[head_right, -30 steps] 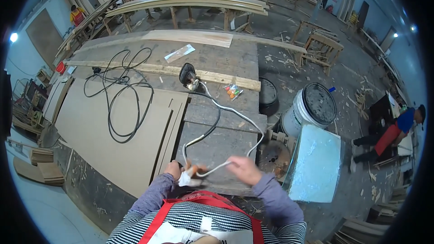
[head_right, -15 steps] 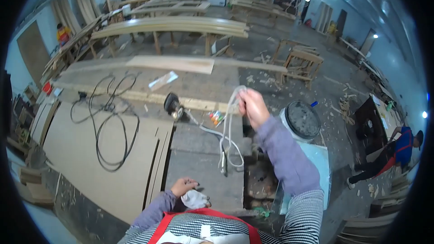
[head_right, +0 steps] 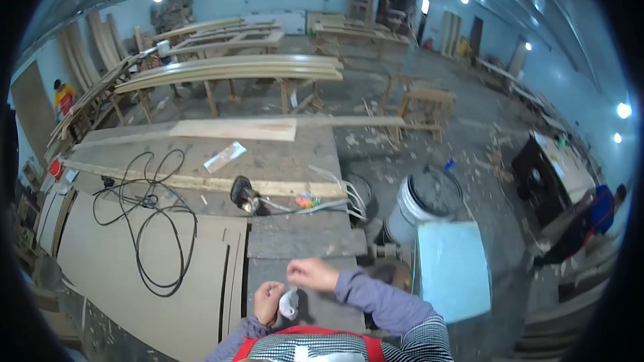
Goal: Organizing and assembling electronic components including power adapters and cables on a factory floor.
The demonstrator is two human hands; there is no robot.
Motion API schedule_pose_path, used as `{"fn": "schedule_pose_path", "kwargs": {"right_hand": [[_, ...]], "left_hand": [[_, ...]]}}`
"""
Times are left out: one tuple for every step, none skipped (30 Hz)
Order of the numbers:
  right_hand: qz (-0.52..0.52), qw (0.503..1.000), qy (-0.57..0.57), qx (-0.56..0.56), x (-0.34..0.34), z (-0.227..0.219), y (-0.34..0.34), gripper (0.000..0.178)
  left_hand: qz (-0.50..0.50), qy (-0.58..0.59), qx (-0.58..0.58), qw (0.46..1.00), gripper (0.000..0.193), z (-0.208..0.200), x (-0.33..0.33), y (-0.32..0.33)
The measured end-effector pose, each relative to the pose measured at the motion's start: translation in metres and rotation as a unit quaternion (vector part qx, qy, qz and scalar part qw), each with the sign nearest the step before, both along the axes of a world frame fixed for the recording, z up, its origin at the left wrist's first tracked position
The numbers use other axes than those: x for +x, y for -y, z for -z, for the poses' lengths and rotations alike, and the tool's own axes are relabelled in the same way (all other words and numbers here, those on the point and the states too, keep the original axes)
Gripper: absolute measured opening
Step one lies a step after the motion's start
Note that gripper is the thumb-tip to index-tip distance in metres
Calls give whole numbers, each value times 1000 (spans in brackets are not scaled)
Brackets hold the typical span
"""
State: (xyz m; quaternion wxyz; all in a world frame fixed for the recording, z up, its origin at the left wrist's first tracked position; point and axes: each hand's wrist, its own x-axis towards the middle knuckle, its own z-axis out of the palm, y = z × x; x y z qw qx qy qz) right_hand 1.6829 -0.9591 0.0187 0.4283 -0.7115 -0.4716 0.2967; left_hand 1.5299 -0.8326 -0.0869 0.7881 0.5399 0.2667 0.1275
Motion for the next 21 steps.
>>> {"fn": "schedule_pose_path", "kwargs": {"right_hand": [[8,997,72,4,-27,10,12,22],[27,998,55,-1,-47,14,24,22],[73,997,25,-20,-64,17,35,23],[123,992,-6,-38,-78,20,45,24],[173,983,-37,-57,-90,25,56,25],[212,974,-53,-60,-101,30,70,25],[253,966,-29,-44,-109,34,82,24],[293,955,-4,-30,-117,39,98,23],[331,943,25,-20,-127,42,114,22],[365,931,15,-27,-140,47,132,22],[385,923,-5,-7,-153,51,148,21],[403,915,-23,15,-167,55,165,20],[419,906,-40,41,-183,57,180,19],[445,893,-50,43,-199,57,194,19],[459,881,-87,69,-215,54,209,17],[470,869,-123,99,-234,52,222,16],[477,855,-157,131,-255,52,233,15],[492,844,-160,140,-275,55,242,15],[497,824,-203,179,-293,62,255,18],[497,804,-242,219,-309,74,270,22],[493,782,-278,261,-326,88,283,27]], "left_hand": [[7,13,-42,999,14,-6,1,3],[26,-5,-46,999,14,-6,-1,10],[49,5,-51,998,14,-6,-1,19],[76,16,-57,995,14,-5,3,26],[105,26,-65,992,14,-4,5,34],[144,9,-70,987,14,-5,6,45],[184,1,-64,981,12,-9,5,55],[224,-5,-60,973,11,-13,3,68],[262,-10,-55,964,9,-17,1,82],[296,-22,-60,953,9,-18,-1,96],[342,-14,-53,938,11,-18,-3,108],[386,-4,-47,921,14,-20,-5,122],[426,5,-38,904,17,-23,-10,136],[451,-7,-37,892,17,-31,-16,150],[484,10,-39,874,22,-44,-23,165],[514,27,-41,857,27,-56,-32,179],[541,45,-42,839,32,-62,-45,191],[556,38,-38,829,32,-61,-59,201],[567,59,2,821,37,-54,-70,213],[574,85,43,813,43,-41,-78,224],[580,112,83,803,49,-23,-88,233]]}}
